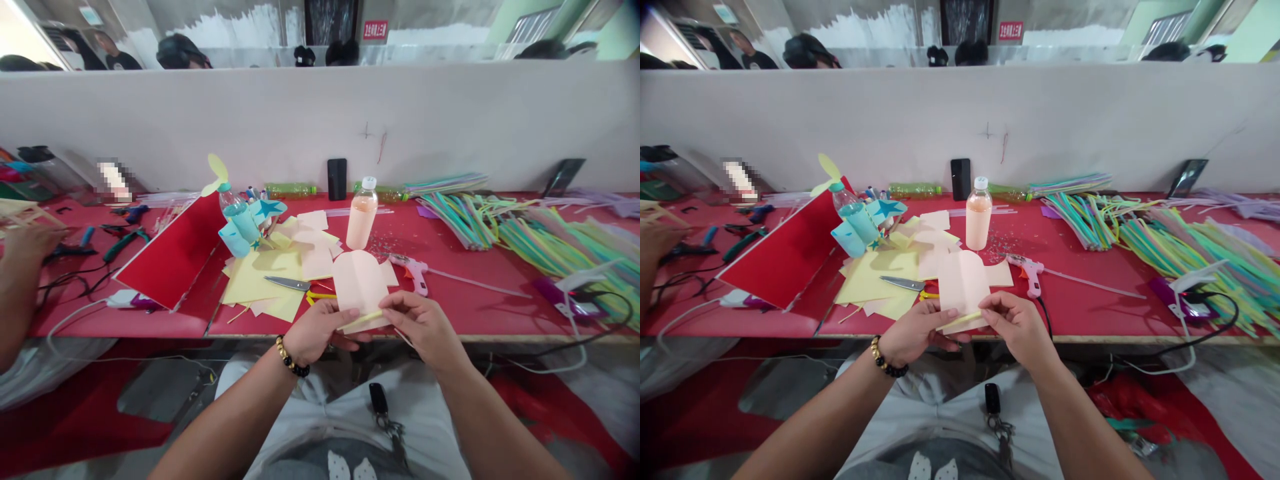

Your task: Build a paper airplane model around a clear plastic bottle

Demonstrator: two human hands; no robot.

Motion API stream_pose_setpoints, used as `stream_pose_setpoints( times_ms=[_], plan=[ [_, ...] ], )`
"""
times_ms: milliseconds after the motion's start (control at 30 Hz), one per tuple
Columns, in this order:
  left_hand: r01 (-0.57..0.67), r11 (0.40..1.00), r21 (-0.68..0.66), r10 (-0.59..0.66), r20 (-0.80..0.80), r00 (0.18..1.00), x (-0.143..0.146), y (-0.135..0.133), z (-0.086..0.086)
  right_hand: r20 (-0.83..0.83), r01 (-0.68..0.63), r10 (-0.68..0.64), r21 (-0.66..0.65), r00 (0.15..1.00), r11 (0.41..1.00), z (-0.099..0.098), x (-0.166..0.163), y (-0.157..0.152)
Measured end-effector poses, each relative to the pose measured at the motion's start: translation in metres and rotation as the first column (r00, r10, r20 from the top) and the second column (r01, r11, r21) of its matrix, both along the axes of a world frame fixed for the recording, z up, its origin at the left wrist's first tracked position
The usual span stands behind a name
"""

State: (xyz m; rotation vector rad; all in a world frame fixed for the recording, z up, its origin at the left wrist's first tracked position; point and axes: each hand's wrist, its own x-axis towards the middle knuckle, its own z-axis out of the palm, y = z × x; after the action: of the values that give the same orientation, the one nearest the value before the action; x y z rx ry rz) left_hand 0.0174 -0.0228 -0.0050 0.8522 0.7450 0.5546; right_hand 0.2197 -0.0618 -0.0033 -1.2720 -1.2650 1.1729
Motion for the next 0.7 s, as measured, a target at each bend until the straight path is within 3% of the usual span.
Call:
stream_pose_setpoints(
  times_ms=[133, 500, 700],
  plan=[
    [-0.021, 0.999, -0.025, 0.021, -0.016, 1.000, 0.004, 0.001, 0.000, 0.118, -0.041, 0.040, 0.004, 0.992, 0.999, 0.006, 0.002, 0.002],
    [-0.087, 0.994, -0.073, 0.090, 0.035, 0.995, 0.002, -0.005, 0.007, 0.129, -0.046, 0.049, -0.028, 0.990, 0.999, 0.015, 0.002, 0.004],
    [-0.094, 0.995, 0.035, 0.093, 0.039, 0.995, 0.003, -0.005, 0.009, 0.165, -0.084, 0.086, -0.022, 0.982, 0.996, 0.019, 0.003, 0.008]
  ],
)
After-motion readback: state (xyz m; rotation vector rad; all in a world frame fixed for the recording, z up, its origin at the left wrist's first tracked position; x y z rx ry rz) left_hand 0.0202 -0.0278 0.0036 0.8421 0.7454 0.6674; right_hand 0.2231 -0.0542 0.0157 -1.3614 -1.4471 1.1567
